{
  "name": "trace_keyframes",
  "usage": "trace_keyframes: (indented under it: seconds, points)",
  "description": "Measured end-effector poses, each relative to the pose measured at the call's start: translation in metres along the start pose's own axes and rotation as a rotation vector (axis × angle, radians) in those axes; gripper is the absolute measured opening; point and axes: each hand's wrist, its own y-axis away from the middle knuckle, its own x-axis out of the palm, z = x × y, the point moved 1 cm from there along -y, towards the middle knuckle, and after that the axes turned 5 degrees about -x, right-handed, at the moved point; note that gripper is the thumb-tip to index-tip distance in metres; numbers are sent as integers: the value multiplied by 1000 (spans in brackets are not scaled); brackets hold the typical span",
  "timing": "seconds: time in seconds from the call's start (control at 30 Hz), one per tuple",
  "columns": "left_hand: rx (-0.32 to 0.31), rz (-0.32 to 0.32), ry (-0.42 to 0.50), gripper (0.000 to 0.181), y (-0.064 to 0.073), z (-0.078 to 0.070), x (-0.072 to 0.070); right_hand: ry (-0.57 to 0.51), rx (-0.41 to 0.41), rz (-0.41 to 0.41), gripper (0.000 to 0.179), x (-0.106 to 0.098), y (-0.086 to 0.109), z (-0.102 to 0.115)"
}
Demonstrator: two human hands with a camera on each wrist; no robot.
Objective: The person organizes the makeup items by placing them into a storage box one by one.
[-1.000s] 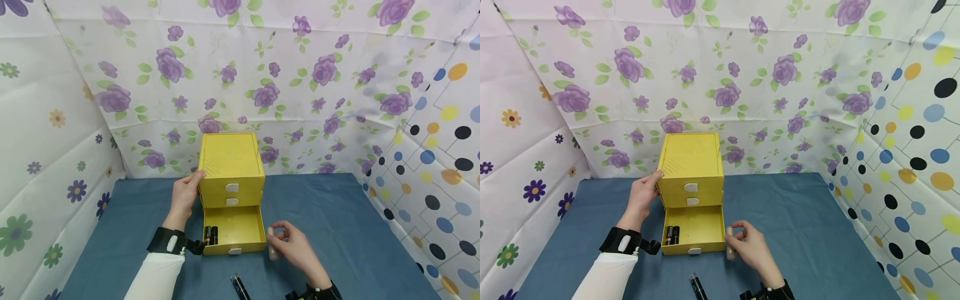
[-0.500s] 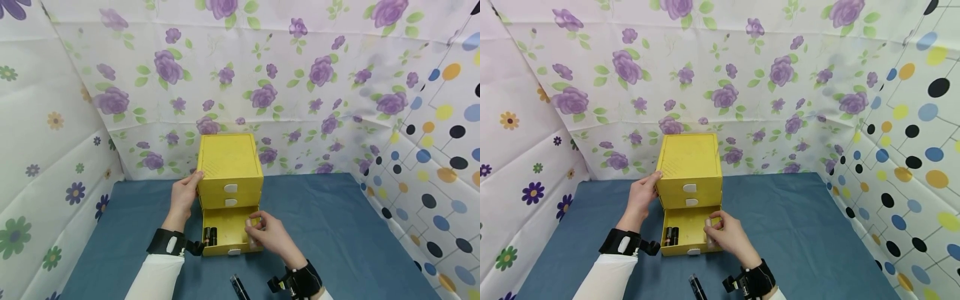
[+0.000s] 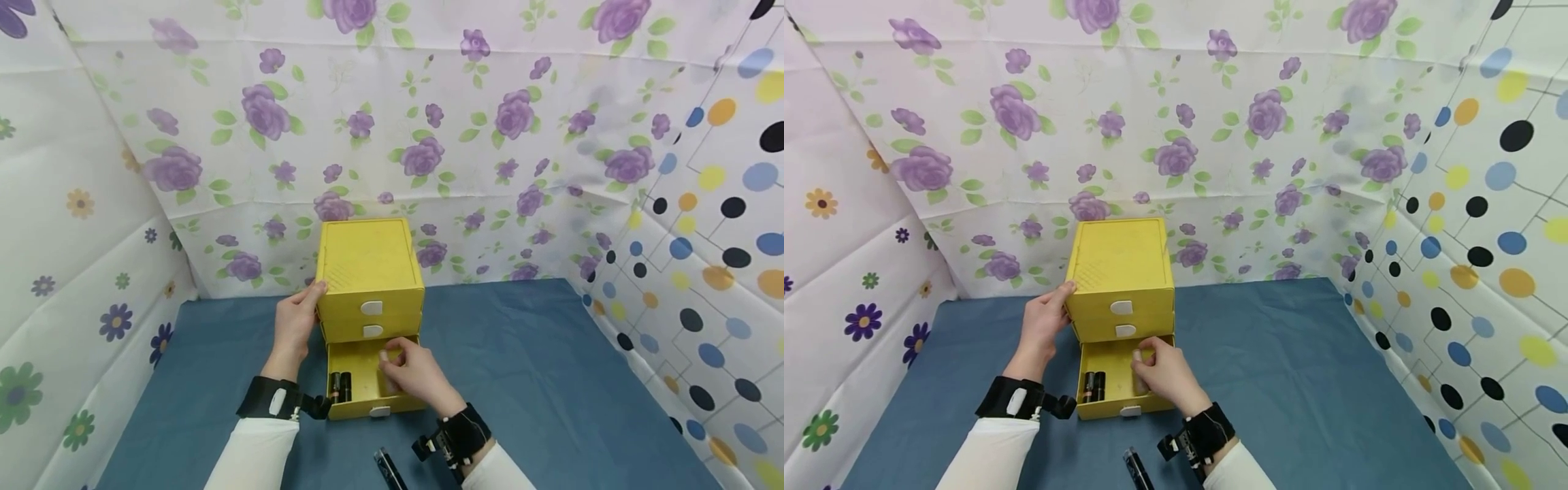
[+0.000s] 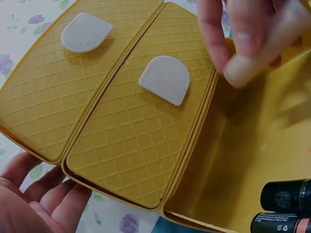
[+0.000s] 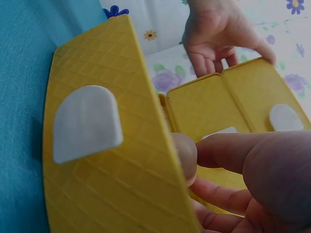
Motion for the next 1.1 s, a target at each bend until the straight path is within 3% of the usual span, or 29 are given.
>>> trace_keyframes:
  seconds: [0.5, 0.9, 1.1]
  points:
    - [-14, -11, 6, 65, 0, 0, -1, 94, -5, 58, 32, 24, -8, 9]
    - [-9, -13, 7, 62, 1, -1, -1, 39, 36, 64, 31, 38, -15, -1]
    - [-1, -6, 11, 61, -1, -1, -1, 60, 62, 57, 39, 38, -17, -1]
